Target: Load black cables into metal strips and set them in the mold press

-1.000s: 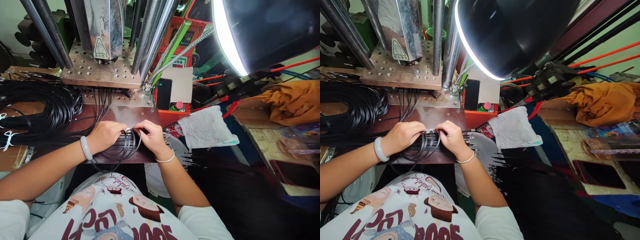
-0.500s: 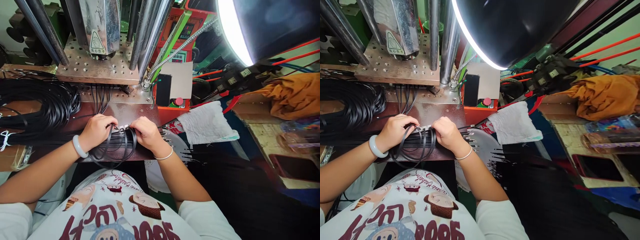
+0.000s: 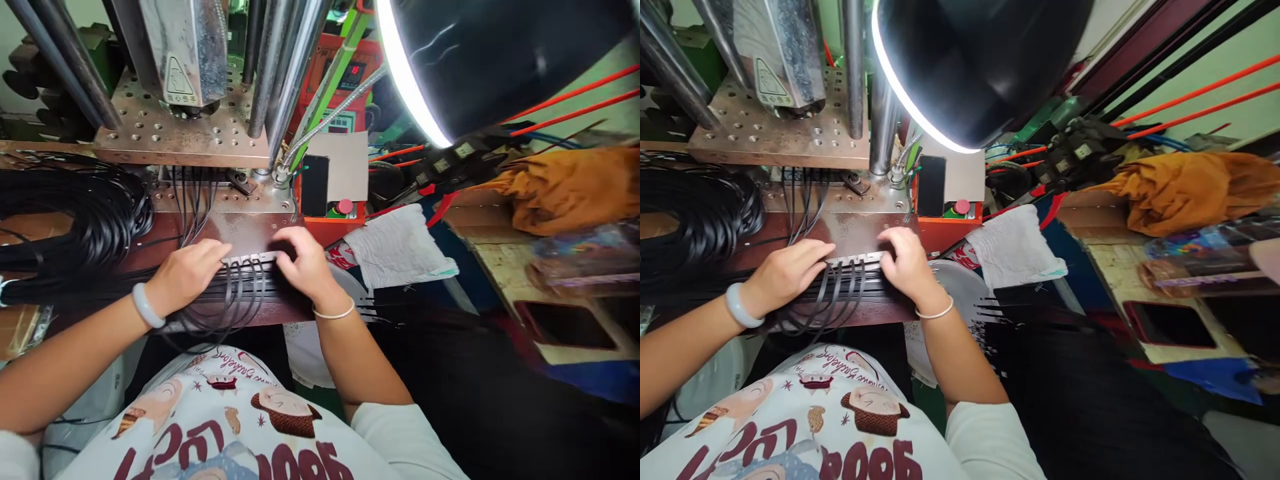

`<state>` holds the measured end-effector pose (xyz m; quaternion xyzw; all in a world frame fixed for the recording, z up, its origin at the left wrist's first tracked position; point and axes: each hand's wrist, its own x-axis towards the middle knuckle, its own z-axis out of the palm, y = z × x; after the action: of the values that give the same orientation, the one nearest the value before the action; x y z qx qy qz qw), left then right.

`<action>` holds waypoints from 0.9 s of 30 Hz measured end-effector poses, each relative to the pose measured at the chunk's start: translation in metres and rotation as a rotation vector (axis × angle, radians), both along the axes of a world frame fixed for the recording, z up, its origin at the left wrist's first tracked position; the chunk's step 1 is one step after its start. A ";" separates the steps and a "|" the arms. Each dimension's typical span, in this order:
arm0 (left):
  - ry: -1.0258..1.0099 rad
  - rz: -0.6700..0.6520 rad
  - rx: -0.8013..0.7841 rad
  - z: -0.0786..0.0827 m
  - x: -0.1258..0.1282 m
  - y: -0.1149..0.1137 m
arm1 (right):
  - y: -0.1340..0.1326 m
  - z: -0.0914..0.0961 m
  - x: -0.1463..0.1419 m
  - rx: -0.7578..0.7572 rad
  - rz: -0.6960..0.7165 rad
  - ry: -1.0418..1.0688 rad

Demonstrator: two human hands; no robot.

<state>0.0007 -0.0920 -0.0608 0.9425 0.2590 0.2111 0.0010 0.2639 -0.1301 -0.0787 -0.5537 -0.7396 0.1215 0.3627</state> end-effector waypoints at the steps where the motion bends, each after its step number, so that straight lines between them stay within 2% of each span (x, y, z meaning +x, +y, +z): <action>1: 0.092 0.034 0.013 0.003 -0.003 0.003 | -0.002 0.005 0.013 0.003 -0.076 -0.021; 3: 0.280 0.068 0.059 0.011 -0.007 0.008 | -0.008 0.016 0.038 -0.043 -0.135 -0.116; 6: 0.366 0.105 0.084 0.019 -0.008 0.016 | -0.016 0.027 0.062 -0.190 -0.006 -0.327; 8: 0.321 0.122 0.037 0.018 -0.006 0.020 | -0.017 0.028 0.067 -0.277 0.026 -0.499; 10: 0.306 0.107 -0.039 0.014 -0.005 0.025 | -0.015 0.027 0.066 -0.363 -0.013 -0.678; 13: 0.338 0.068 -0.120 0.010 -0.005 0.031 | -0.011 0.028 0.064 -0.370 -0.012 -0.820; 15: 0.232 0.063 -0.123 0.011 -0.008 0.034 | -0.011 0.031 0.063 -0.301 0.051 -0.812; 17: 0.011 0.102 -0.127 0.013 -0.010 0.035 | -0.013 0.035 0.060 -0.280 0.113 -0.812; 20: -0.213 0.131 -0.256 0.012 -0.013 0.029 | -0.017 0.038 0.051 -0.312 0.130 -0.911; 24: -0.336 0.177 -0.476 0.005 -0.013 0.013 | -0.016 0.037 0.035 -0.336 0.067 -1.048; 27: -0.330 0.162 -0.464 0.000 -0.010 0.005 | -0.013 0.037 0.027 -0.334 -0.025 -1.061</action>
<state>-0.0095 -0.0865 -0.0603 0.8463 0.3710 0.2961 0.2418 0.2906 -0.1431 -0.0416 -0.5979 -0.7848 -0.0627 -0.1507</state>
